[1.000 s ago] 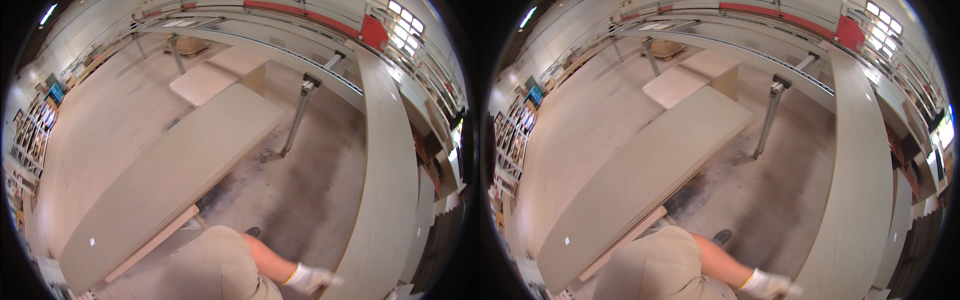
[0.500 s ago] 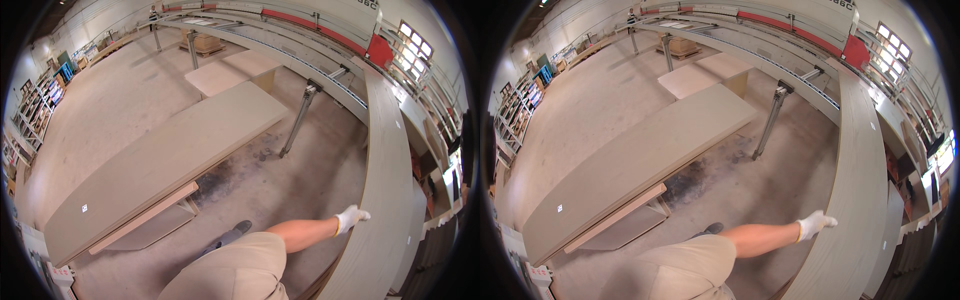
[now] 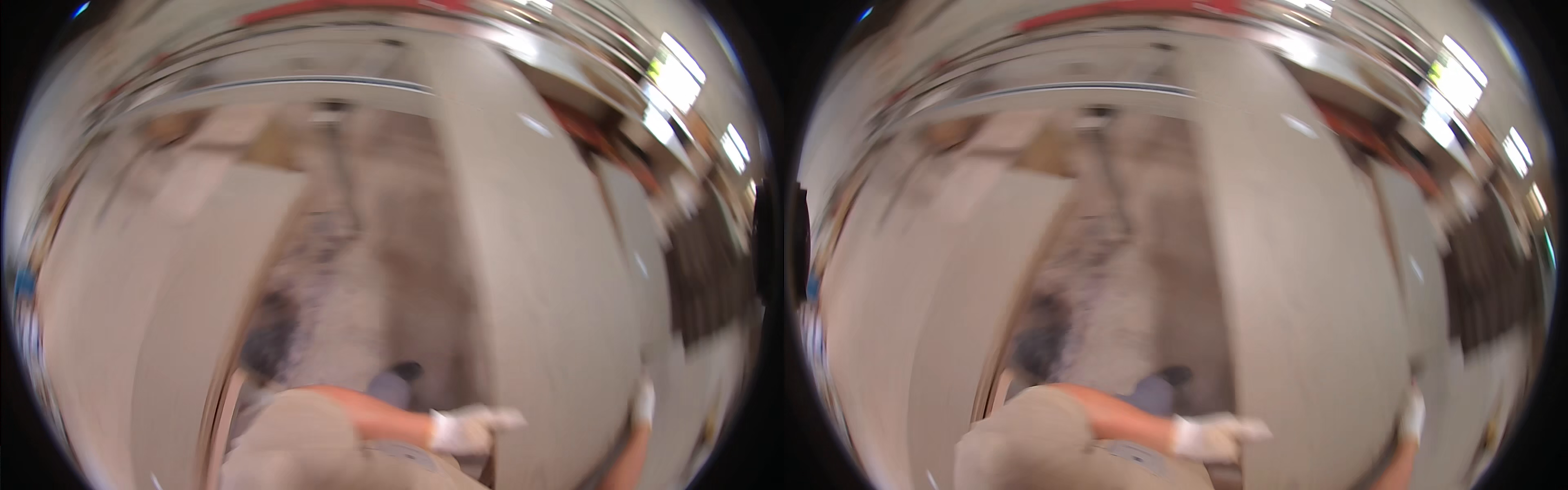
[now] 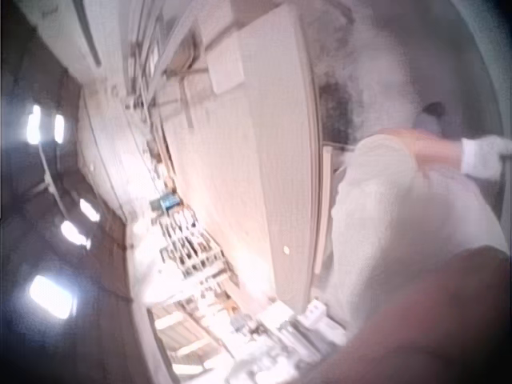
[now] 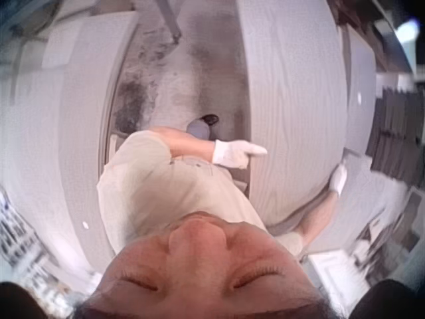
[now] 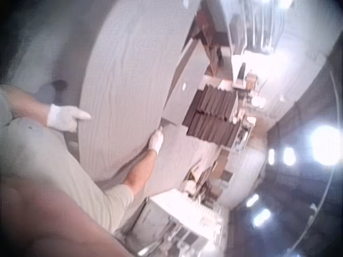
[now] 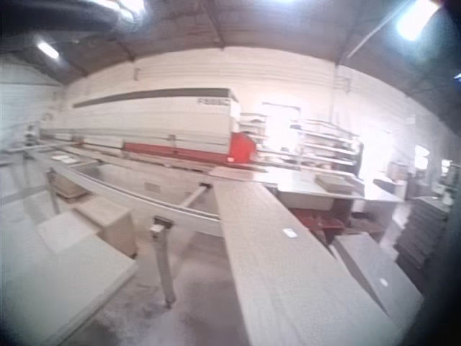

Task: The person picks up large flat wood panels from a conveyor belt and stacks them on a nearby pile. The person handles each panel one at a time, carrying it to the stack and placing it on top.

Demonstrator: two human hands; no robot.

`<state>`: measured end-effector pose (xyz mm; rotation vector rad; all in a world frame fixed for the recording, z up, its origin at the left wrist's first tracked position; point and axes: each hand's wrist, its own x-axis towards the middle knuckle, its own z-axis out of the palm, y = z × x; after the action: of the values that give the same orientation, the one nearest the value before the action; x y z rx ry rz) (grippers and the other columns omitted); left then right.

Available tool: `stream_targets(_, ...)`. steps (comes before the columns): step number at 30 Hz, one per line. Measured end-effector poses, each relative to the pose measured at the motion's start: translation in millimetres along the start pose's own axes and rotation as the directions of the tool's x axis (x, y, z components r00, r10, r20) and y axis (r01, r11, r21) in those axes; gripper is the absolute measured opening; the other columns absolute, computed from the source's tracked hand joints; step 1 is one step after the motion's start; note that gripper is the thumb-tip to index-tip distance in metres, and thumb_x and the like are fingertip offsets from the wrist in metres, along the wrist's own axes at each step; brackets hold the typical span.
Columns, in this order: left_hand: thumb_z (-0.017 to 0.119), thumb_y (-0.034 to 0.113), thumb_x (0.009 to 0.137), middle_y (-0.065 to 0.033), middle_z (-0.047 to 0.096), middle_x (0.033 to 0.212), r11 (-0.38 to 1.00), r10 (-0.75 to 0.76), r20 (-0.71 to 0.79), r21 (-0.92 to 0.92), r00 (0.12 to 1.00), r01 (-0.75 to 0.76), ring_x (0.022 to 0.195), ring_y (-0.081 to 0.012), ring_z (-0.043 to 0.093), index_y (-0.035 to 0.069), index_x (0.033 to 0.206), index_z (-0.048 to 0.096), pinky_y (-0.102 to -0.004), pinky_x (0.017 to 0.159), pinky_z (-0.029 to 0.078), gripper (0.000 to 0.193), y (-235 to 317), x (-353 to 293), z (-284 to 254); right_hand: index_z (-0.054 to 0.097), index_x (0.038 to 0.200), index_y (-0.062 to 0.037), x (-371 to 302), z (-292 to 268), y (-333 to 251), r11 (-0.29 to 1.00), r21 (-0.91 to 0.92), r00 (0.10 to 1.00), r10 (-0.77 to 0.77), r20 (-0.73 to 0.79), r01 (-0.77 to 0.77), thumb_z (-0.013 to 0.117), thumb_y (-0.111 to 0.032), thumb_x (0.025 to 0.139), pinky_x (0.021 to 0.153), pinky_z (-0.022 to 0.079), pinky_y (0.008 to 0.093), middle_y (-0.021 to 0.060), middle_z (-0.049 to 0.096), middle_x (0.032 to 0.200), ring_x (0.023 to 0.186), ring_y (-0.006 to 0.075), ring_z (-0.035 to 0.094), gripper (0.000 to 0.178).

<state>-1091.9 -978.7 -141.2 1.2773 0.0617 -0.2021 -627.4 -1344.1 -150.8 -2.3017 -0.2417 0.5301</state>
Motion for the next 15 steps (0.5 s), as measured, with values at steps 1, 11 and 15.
stream_targets(1, 0.069, 0.031, 0.093, -0.0151, 0.063, 0.134, 0.999, -0.05, -0.087, 0.016, 0.995, 0.052, 0.125, -0.0275, 0.058, 0.002, 0.132, 0.059, -0.0389, 0.108, 0.047, 0.05, 6.3, 4.2, -41.8, 0.062, 0.133, 0.0021, -7.0, 17.5, -12.0, 0.86, -0.457, 0.973, -0.223, 0.06, 0.225, 0.042, -0.025, 0.109, 0.094, 0.052, 0.0426, 0.0181, 0.071, 0.116, 0.106, 0.0318, 0.066, 0.041)
stream_targets(11, 0.06, 0.038, 0.101, -0.012, 0.061, 0.14, 0.835, 0.117, -0.714, -0.305, 0.69, -0.457, 0.126, -0.0294, 0.059, 0.003, 0.142, 0.059, -0.0423, 0.109, 0.047, 0.054, 128.0, 166.3, -451.2, 0.073, 0.122, -0.0069, -142.0, 43.7, -134.6, 0.833, -0.331, 0.894, 0.384, -0.23, -0.443, 0.037, -0.057, 0.106, 0.109, 0.045, 0.049, 0.0236, 0.065, 0.136, 0.13, 0.045, 0.056, 0.064)
stream_targets(15, 0.058, 0.037, 0.102, -0.012, 0.062, 0.14, 0.869, 0.106, -0.578, -0.342, 0.809, -0.358, 0.125, -0.029, 0.059, 0.001, 0.142, 0.058, -0.0406, 0.108, 0.048, 0.053, 131.8, 143.4, -404.2, 0.073, 0.122, -0.0062, -167.8, 56.2, -117.5, 0.811, -0.313, 0.869, 0.446, -0.214, -0.493, 0.036, -0.057, 0.106, 0.109, 0.045, 0.0489, 0.0237, 0.066, 0.134, 0.129, 0.0459, 0.057, 0.065)
